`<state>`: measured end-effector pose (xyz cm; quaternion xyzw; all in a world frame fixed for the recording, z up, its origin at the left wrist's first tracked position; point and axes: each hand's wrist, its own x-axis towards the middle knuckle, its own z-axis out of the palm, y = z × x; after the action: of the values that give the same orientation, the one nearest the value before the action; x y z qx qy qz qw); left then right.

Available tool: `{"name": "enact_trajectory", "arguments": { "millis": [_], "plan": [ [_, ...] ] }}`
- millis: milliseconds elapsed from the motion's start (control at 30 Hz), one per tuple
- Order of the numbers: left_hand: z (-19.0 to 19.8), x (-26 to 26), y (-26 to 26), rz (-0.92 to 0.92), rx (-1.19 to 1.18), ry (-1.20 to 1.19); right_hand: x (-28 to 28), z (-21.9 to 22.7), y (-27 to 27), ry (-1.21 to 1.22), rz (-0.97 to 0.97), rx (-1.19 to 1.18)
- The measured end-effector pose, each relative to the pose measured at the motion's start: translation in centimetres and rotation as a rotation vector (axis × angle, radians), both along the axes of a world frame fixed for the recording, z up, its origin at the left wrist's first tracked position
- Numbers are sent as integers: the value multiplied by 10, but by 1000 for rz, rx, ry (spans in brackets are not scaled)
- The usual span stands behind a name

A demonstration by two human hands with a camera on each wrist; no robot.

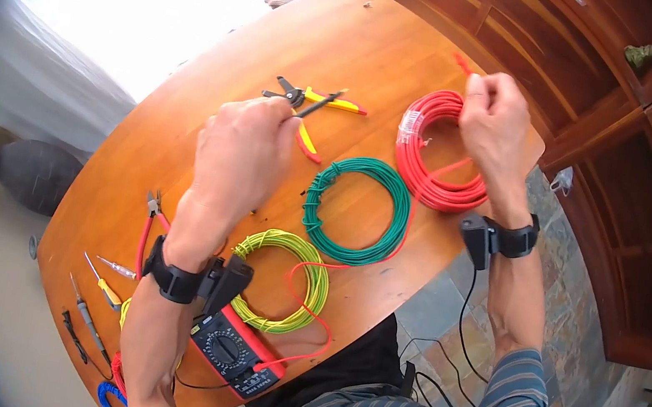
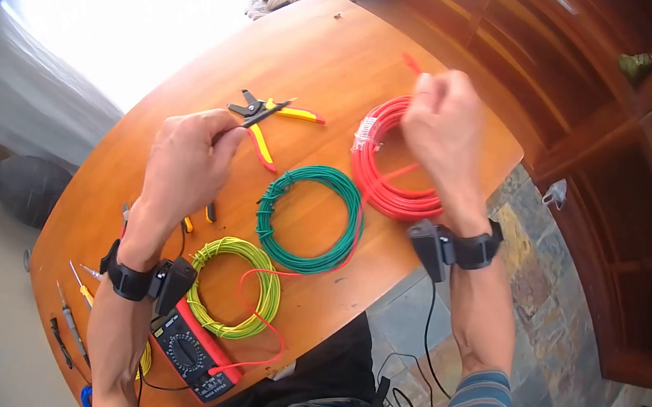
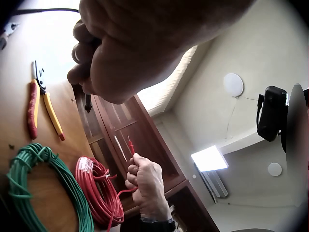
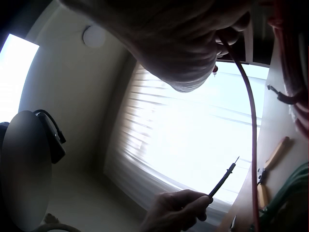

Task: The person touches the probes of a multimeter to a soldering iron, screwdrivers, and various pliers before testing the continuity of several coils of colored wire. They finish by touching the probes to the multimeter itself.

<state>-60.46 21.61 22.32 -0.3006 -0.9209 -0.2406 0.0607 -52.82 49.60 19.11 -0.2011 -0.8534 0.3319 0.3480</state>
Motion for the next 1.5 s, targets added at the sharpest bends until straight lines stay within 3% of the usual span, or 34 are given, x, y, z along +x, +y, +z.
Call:
{"name": "enact_trajectory", "arguments": {
  "millis": [33, 200, 267, 400, 733, 1500],
  "plan": [
    [0, 4, 10, -7, 0, 3, 7, -4, 13, 48, -81, -89],
    [-10, 14, 65, -236, 149, 32, 41, -19, 31, 44, -123, -110],
    [-7, 19, 83, -257, 159, 14, 47, -29, 37, -77, -90, -108],
    [-11, 25, 109, -276, 161, -42, 48, -39, 33, -18, -132, -88],
    [-19, 29, 125, -286, 145, 14, 52, -52, 28, 165, -83, -65],
    [-40, 22, 140, -256, 166, -10, 46, -60, 24, 78, -178, 148]
  ]
}}
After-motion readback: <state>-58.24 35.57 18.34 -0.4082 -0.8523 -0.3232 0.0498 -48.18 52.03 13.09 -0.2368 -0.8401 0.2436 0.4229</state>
